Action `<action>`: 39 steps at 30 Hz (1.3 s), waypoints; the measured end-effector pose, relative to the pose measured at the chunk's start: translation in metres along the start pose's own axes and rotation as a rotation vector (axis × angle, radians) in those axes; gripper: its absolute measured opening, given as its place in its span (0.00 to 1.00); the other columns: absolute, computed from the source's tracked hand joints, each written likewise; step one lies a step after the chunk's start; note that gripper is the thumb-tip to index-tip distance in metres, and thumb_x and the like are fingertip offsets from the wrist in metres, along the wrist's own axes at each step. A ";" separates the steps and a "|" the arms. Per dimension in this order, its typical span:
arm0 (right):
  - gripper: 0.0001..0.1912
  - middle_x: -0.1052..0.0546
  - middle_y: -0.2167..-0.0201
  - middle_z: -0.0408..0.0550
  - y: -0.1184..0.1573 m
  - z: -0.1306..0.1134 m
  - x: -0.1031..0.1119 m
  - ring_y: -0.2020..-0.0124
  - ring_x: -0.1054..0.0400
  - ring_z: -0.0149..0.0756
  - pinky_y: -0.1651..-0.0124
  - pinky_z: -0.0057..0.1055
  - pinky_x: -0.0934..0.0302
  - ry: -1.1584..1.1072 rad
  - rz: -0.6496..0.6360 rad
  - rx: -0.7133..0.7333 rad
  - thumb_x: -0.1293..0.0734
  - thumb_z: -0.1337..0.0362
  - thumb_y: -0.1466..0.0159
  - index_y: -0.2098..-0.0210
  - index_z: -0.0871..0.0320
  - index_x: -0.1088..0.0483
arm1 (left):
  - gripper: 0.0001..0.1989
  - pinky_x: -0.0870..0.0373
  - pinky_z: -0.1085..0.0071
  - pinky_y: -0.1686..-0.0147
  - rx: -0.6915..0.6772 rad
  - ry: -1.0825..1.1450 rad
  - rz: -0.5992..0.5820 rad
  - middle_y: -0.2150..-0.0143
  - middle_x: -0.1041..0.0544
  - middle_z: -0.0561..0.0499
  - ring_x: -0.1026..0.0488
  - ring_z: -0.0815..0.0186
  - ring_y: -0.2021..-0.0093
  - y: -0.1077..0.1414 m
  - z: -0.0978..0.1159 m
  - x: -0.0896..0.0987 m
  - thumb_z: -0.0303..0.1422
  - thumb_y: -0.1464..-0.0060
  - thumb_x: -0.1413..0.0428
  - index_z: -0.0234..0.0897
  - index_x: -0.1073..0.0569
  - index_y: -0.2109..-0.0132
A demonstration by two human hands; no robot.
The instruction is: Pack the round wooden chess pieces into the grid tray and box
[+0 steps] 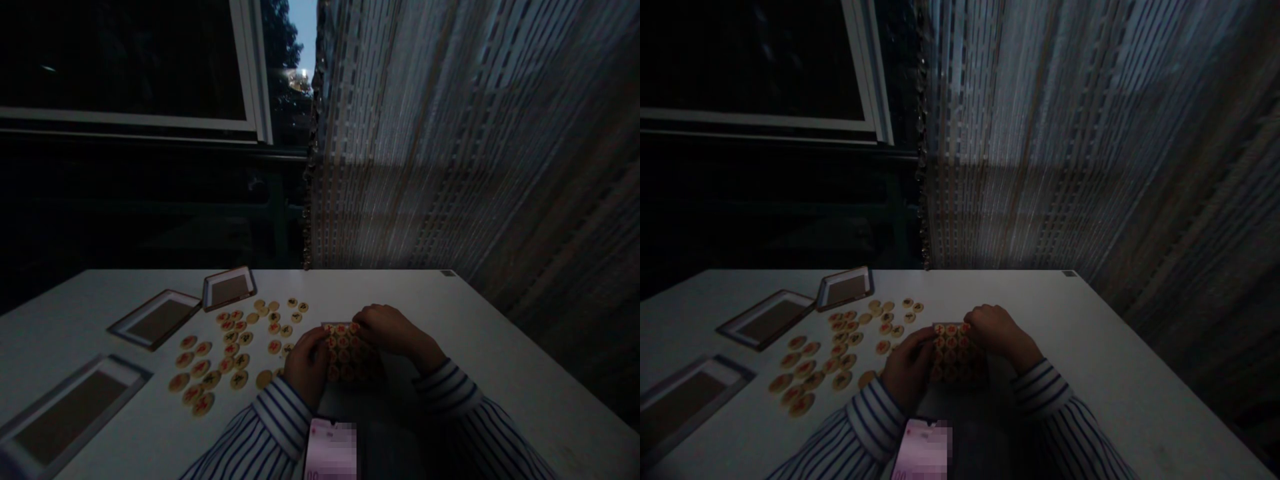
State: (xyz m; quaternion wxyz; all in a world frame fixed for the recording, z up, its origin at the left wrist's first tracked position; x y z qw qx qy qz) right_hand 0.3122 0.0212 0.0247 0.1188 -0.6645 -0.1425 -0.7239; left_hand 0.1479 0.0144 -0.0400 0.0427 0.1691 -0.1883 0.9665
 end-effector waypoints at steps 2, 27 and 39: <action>0.16 0.26 0.65 0.51 0.000 0.000 0.000 0.62 0.34 0.39 0.64 0.30 0.46 0.007 -0.001 0.003 0.46 0.59 0.39 0.63 0.56 0.30 | 0.13 0.34 0.60 0.54 -0.013 -0.001 0.011 0.56 0.27 0.42 0.31 0.61 0.54 0.000 0.000 0.000 0.29 0.51 0.53 0.32 0.29 0.60; 0.15 0.26 0.66 0.50 -0.001 0.000 -0.002 0.63 0.34 0.38 0.64 0.29 0.47 -0.008 0.011 0.049 0.46 0.61 0.39 0.62 0.56 0.30 | 0.11 0.35 0.60 0.53 -0.018 -0.042 0.008 0.56 0.27 0.43 0.31 0.62 0.55 0.000 0.005 0.003 0.30 0.51 0.52 0.34 0.28 0.61; 0.15 0.26 0.65 0.50 -0.001 0.000 -0.004 0.62 0.34 0.37 0.63 0.29 0.47 -0.006 0.008 0.065 0.46 0.61 0.39 0.61 0.56 0.31 | 0.09 0.33 0.63 0.56 -0.041 -0.026 0.054 0.58 0.26 0.46 0.29 0.63 0.57 0.001 0.006 0.003 0.30 0.52 0.50 0.36 0.27 0.64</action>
Point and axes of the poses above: each hand's wrist, its own y-axis away from the middle knuckle, its own x-axis out of the back of the hand, z = x × y, the point moved 4 cm from there along -y, towards the middle knuckle
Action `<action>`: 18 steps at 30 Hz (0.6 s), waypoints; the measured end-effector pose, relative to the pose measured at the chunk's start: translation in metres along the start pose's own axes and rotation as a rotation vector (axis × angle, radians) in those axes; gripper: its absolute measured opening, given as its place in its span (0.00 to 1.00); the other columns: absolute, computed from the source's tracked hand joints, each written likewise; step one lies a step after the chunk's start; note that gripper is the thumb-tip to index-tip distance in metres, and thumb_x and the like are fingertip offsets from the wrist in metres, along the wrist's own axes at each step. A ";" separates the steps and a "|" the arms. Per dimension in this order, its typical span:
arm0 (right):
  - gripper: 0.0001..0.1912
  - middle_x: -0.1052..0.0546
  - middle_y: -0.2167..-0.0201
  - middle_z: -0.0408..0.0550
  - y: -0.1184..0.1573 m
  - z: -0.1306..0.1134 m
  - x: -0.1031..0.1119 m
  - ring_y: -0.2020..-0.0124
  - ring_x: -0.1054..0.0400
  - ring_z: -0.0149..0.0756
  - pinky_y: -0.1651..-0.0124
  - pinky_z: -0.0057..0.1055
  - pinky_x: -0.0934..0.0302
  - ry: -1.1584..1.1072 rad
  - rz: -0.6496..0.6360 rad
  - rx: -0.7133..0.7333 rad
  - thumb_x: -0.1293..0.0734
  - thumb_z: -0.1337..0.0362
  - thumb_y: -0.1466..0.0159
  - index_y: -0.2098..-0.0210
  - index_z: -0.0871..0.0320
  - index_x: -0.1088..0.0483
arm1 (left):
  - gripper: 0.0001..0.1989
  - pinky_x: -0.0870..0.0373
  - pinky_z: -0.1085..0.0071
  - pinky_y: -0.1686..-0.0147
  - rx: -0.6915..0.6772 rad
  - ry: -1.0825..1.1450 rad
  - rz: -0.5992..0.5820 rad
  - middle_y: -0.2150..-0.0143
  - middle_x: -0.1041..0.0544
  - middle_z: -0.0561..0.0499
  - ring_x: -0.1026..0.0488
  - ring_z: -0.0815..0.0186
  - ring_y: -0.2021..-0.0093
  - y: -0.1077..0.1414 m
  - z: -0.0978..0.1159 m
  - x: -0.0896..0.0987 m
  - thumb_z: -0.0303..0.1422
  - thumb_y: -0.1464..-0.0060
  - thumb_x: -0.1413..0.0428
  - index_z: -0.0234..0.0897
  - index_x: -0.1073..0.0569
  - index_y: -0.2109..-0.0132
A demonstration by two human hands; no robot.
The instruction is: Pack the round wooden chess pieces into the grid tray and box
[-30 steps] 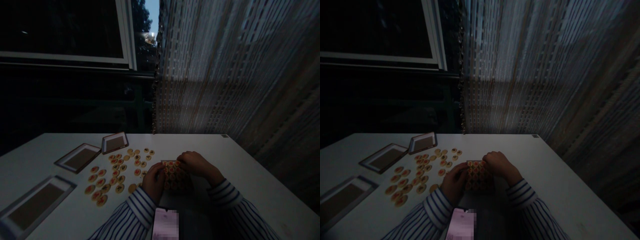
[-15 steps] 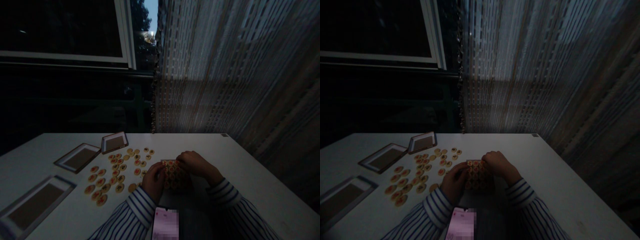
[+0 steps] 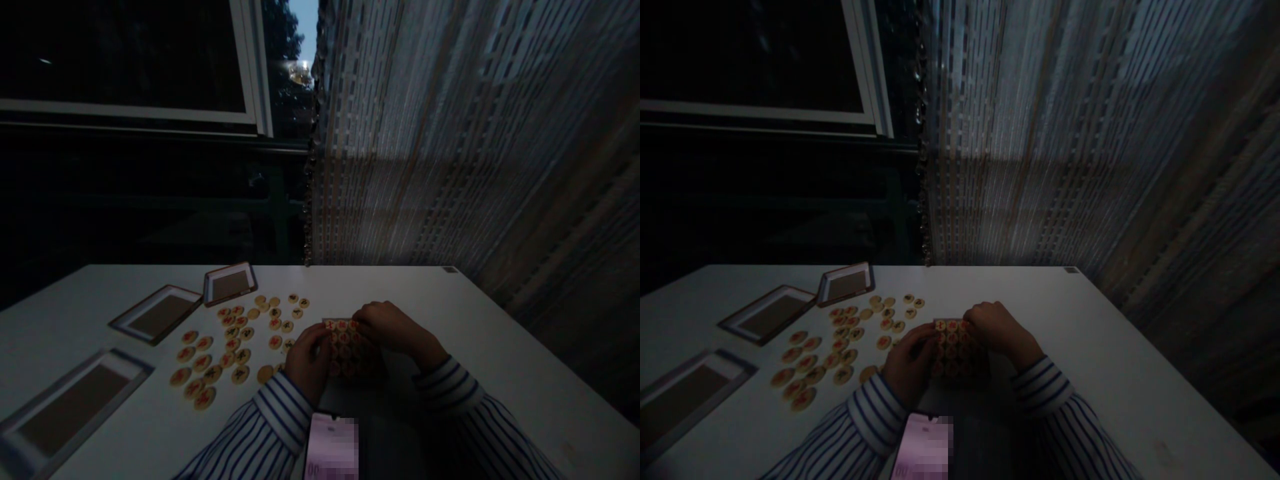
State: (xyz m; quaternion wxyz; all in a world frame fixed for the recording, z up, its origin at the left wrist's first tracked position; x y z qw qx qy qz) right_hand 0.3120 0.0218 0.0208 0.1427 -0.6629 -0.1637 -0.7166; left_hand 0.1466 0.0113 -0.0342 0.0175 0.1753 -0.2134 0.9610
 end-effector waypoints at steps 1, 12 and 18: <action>0.15 0.26 0.65 0.50 0.000 0.000 0.000 0.62 0.34 0.37 0.63 0.29 0.47 0.000 -0.004 0.000 0.46 0.61 0.39 0.62 0.56 0.30 | 0.09 0.33 0.63 0.56 0.005 -0.001 -0.005 0.58 0.26 0.45 0.30 0.63 0.57 0.000 -0.001 -0.001 0.30 0.52 0.50 0.36 0.27 0.64; 0.14 0.26 0.64 0.50 0.000 0.000 0.000 0.62 0.34 0.38 0.63 0.29 0.46 -0.001 -0.011 -0.009 0.45 0.63 0.40 0.61 0.56 0.31 | 0.09 0.35 0.61 0.54 0.002 -0.006 -0.029 0.58 0.26 0.45 0.30 0.62 0.56 -0.002 0.003 0.000 0.30 0.52 0.50 0.36 0.27 0.64; 0.14 0.26 0.66 0.49 0.000 0.000 0.001 0.63 0.33 0.37 0.63 0.29 0.46 -0.014 0.009 0.007 0.45 0.63 0.40 0.62 0.57 0.30 | 0.09 0.34 0.61 0.55 0.003 0.003 -0.010 0.59 0.26 0.46 0.30 0.63 0.57 -0.001 0.002 0.001 0.29 0.53 0.50 0.37 0.27 0.64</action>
Point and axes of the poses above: each hand's wrist, its own y-axis away from the middle knuckle, its own x-axis out of the back of the hand, z = x × y, the point moved 4 cm from there along -y, towards the middle knuckle
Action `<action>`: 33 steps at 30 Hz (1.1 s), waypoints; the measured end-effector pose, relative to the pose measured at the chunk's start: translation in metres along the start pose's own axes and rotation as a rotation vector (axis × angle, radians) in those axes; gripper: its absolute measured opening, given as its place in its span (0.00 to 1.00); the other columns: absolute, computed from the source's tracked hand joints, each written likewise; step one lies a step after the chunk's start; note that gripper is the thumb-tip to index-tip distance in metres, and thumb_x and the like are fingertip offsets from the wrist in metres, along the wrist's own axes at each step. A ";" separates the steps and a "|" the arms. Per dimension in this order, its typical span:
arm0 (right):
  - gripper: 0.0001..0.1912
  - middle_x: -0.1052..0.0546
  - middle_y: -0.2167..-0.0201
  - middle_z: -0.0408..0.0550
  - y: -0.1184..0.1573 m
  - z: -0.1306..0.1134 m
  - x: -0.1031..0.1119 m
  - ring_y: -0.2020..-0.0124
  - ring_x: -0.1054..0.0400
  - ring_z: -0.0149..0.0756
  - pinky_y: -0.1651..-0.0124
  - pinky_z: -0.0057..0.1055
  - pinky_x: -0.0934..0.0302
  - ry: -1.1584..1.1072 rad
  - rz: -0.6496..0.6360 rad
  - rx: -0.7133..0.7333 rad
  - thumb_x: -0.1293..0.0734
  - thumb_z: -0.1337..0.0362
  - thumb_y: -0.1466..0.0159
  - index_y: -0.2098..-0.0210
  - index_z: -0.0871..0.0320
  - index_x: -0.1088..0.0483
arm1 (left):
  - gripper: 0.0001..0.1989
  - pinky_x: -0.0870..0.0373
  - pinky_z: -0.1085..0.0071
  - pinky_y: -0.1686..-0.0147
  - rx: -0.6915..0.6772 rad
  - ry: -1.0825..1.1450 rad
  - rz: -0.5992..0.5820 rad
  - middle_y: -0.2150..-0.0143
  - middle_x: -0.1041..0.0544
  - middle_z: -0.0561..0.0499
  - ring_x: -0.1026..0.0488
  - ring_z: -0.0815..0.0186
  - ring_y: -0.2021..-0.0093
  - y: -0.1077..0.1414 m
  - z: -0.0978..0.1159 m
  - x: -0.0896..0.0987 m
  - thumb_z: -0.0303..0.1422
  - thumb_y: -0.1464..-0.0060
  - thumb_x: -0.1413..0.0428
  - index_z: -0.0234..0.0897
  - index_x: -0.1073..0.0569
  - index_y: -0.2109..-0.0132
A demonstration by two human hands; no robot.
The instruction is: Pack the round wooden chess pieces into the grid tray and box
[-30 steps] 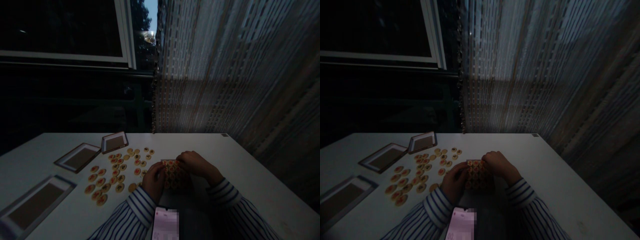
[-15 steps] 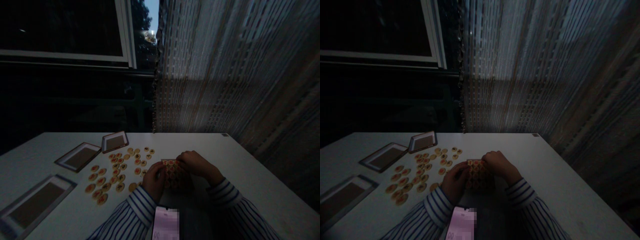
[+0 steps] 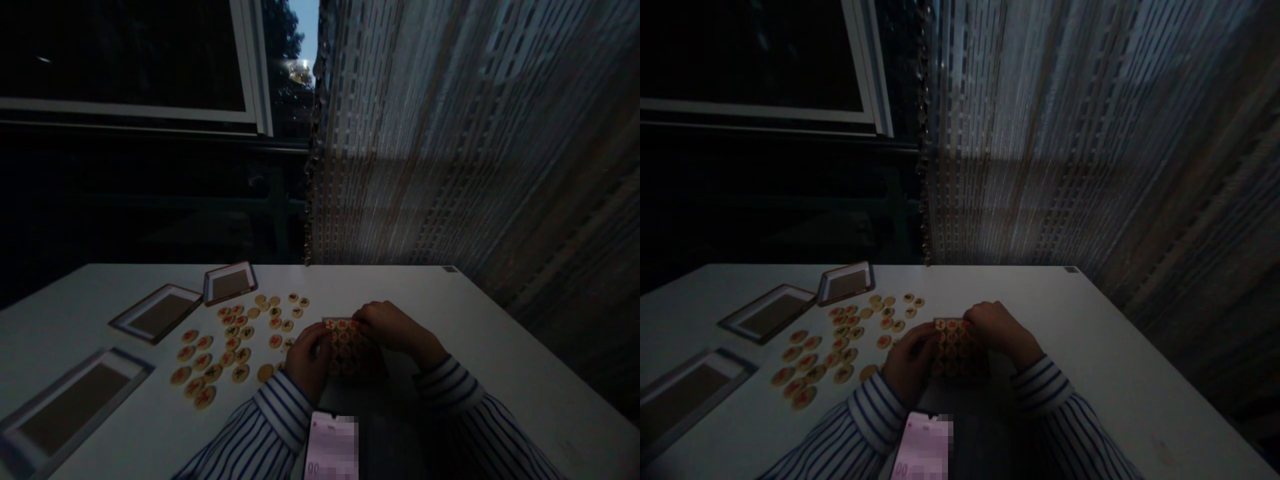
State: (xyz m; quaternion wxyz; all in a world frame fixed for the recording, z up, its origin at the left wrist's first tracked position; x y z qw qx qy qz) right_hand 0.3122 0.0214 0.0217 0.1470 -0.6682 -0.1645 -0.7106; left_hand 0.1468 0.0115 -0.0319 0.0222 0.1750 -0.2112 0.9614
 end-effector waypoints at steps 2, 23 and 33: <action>0.14 0.26 0.66 0.50 0.000 0.000 0.000 0.63 0.33 0.37 0.63 0.29 0.46 -0.001 -0.008 -0.008 0.45 0.62 0.40 0.62 0.57 0.30 | 0.09 0.34 0.61 0.55 0.004 0.006 -0.001 0.58 0.26 0.46 0.30 0.63 0.57 0.000 -0.001 -0.001 0.29 0.53 0.50 0.37 0.27 0.64; 0.14 0.26 0.65 0.50 0.000 -0.001 0.001 0.62 0.33 0.38 0.63 0.29 0.46 0.010 -0.021 -0.025 0.45 0.63 0.40 0.63 0.57 0.30 | 0.09 0.33 0.62 0.55 -0.016 -0.043 -0.007 0.58 0.26 0.46 0.30 0.63 0.56 0.001 -0.002 -0.001 0.29 0.52 0.50 0.37 0.27 0.64; 0.14 0.26 0.65 0.50 0.002 0.000 0.006 0.63 0.34 0.37 0.64 0.29 0.47 -0.006 -0.002 -0.025 0.45 0.62 0.40 0.62 0.56 0.30 | 0.10 0.33 0.63 0.55 -0.016 -0.039 -0.014 0.58 0.26 0.44 0.30 0.63 0.56 0.001 0.000 0.000 0.29 0.52 0.51 0.35 0.27 0.64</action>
Point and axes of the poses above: each hand's wrist, its own y-axis away from the middle knuckle, its own x-axis out of the back of the hand, z = x × y, the point moved 4 cm from there along -y, towards the middle knuckle
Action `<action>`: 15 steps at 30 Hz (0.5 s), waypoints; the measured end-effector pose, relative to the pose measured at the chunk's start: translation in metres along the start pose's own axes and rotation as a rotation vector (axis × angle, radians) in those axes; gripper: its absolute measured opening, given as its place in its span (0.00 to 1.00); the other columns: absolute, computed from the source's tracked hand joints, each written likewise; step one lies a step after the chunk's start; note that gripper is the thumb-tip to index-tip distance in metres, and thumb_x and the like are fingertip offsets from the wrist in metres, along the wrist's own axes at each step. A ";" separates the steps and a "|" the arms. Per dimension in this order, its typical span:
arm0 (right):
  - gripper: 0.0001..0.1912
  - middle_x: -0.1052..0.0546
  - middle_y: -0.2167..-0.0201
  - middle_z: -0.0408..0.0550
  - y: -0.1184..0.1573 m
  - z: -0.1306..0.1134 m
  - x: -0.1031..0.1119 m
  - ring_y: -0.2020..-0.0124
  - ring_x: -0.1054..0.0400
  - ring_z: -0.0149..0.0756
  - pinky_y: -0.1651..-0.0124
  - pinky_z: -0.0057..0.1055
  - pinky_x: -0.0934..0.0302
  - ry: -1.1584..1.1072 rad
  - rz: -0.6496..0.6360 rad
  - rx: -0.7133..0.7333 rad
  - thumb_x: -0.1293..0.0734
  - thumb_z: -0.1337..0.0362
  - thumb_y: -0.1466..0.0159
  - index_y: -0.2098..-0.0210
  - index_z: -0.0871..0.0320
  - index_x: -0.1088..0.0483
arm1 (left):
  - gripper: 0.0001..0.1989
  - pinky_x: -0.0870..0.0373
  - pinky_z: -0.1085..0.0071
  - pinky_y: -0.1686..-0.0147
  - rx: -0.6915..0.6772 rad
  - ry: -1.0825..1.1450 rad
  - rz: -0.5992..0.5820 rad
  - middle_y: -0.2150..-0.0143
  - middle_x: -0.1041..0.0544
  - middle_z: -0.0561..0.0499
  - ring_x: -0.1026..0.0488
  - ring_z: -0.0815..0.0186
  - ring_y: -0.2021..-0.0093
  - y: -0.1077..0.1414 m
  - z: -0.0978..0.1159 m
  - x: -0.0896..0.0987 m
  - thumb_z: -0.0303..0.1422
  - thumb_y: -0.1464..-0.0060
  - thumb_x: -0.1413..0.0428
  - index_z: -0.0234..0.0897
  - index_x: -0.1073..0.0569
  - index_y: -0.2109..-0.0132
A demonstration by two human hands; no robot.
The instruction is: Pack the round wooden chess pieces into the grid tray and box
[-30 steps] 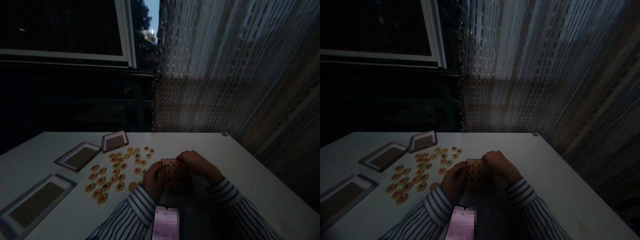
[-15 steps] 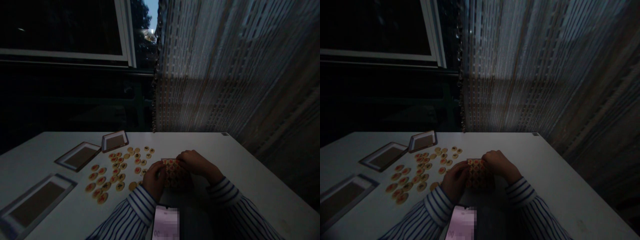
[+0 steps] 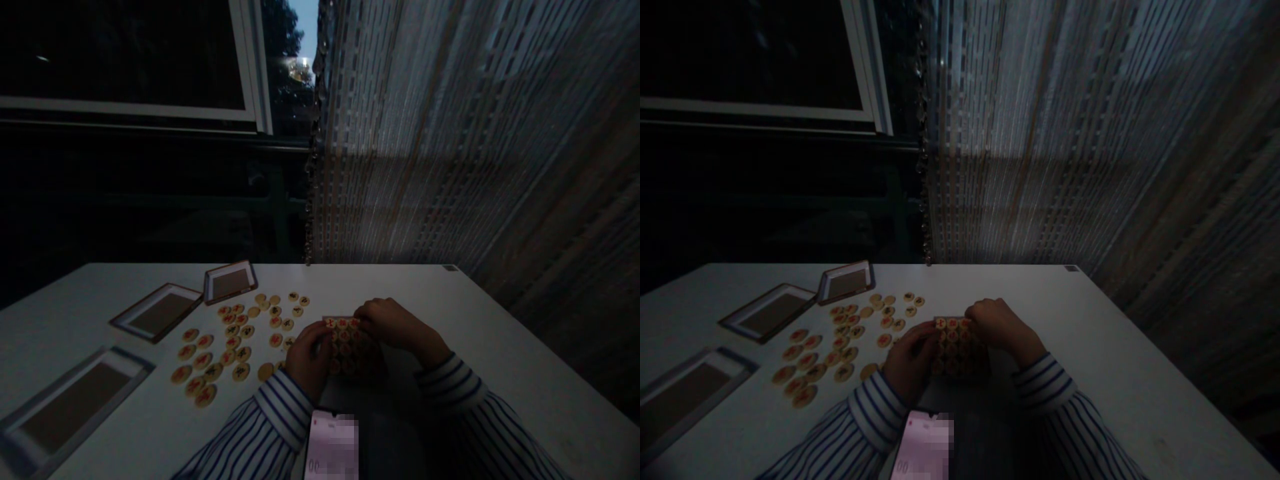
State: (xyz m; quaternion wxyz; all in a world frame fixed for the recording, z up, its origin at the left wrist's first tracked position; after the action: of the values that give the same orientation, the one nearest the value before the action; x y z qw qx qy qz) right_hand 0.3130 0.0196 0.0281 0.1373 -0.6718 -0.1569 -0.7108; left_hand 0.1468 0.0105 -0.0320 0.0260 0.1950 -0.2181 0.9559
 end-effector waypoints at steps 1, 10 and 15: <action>0.14 0.26 0.65 0.50 0.000 0.000 0.002 0.62 0.34 0.37 0.63 0.29 0.47 -0.003 0.005 -0.003 0.45 0.62 0.40 0.62 0.56 0.30 | 0.09 0.33 0.63 0.56 -0.004 -0.006 -0.001 0.58 0.26 0.44 0.30 0.63 0.56 0.000 0.001 0.000 0.29 0.52 0.51 0.35 0.27 0.64; 0.15 0.26 0.63 0.50 0.011 0.004 0.045 0.60 0.35 0.35 0.56 0.31 0.48 0.004 0.372 -0.126 0.47 0.64 0.38 0.58 0.59 0.32 | 0.09 0.33 0.63 0.56 -0.024 0.015 0.037 0.59 0.26 0.46 0.30 0.64 0.57 0.001 0.002 0.002 0.29 0.51 0.51 0.36 0.28 0.64; 0.13 0.26 0.65 0.48 0.019 0.000 0.060 0.62 0.35 0.36 0.58 0.32 0.47 -0.017 0.580 -0.133 0.44 0.65 0.39 0.59 0.59 0.31 | 0.09 0.33 0.64 0.56 -0.015 0.035 0.050 0.59 0.26 0.46 0.30 0.64 0.57 0.001 0.005 0.004 0.30 0.51 0.51 0.35 0.28 0.63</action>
State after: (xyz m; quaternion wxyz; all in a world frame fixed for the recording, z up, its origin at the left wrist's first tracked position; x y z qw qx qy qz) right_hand 0.3169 0.0025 0.0890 0.2891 -0.7021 0.0871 -0.6449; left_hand 0.1447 0.0075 -0.0271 0.0076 0.1727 -0.2295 0.9578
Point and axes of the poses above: each hand's wrist, its own y-axis away from the middle knuckle, its own x-axis out of the back of the hand, z = x × y, the point moved 4 cm from there along -y, towards the middle knuckle
